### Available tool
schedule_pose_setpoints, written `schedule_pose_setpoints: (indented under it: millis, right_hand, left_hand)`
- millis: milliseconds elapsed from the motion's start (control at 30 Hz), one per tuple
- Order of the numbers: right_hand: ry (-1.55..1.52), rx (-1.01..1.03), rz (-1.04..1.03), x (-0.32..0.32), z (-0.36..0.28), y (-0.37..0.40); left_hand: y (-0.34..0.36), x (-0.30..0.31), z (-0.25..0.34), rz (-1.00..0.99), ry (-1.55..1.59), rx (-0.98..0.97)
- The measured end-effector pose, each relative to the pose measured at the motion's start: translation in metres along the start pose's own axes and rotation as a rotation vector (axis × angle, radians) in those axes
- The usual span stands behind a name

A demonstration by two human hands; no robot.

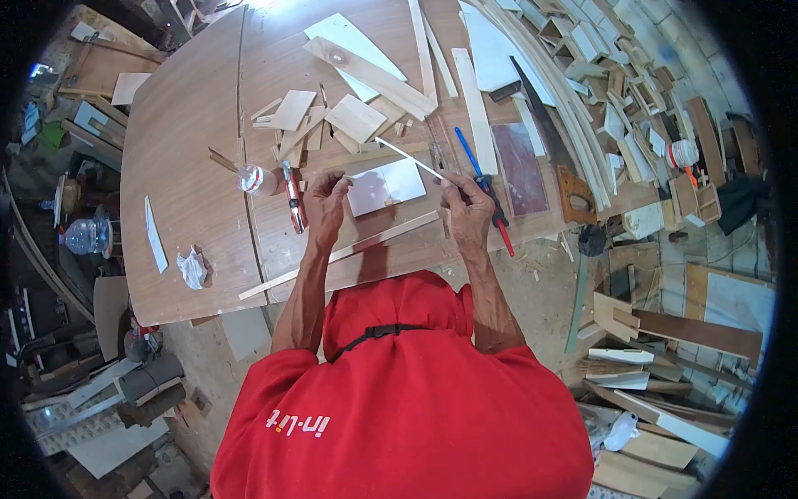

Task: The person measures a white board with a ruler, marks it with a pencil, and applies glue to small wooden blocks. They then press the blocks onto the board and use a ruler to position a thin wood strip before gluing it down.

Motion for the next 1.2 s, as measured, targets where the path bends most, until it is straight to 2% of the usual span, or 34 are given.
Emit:
schedule_pose_setpoints:
  millis: [33,100,133,167,233,433,633,967,1200]
  right_hand:
    - [0.001,-0.006,0.011,0.005,0.007,0.000]
    - [0.007,-0.032,0.036,0.013,0.020,0.001]
    - [0.007,-0.036,0.046,0.016,0.022,0.003]
    - [0.023,-0.029,0.050,0.019,0.024,0.005]
    - [0.039,-0.024,0.065,0.022,0.024,0.008]
    - [0.018,-0.048,0.130,0.034,0.027,0.012]
    - [0.030,-0.054,0.179,0.044,0.023,0.012]
    - [0.037,-0.074,0.180,0.044,0.025,0.013]
    - [0.069,-0.067,0.175,0.043,0.022,0.014]
  left_hand:
    - [0.002,-0.004,0.000,-0.010,-0.005,0.005]
    - [0.004,-0.012,0.003,-0.007,-0.288,-0.105]
    - [0.001,-0.015,0.000,-0.056,-0.390,-0.265]
    - [0.000,-0.018,-0.002,-0.068,-0.393,-0.264]
    - [0.000,-0.025,0.000,-0.062,-0.491,-0.500]
    - [-0.009,-0.042,-0.009,-0.169,-0.605,-0.614]
    - [-0.013,-0.045,-0.017,-0.199,-0.641,-0.520]
    - [-0.011,-0.044,-0.022,-0.185,-0.664,-0.509]
    - [-0.011,-0.045,-0.023,-0.190,-0.649,-0.616]
Point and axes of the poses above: each hand's wrist, its own y-axis away from the middle knuckle, its own x-axis out of the back of the hand, z = x × y, the point moved 3 cm from there along -y, towards the middle knuckle, and after that the axes turned 13 degrees about z, right-handed, at the moved point
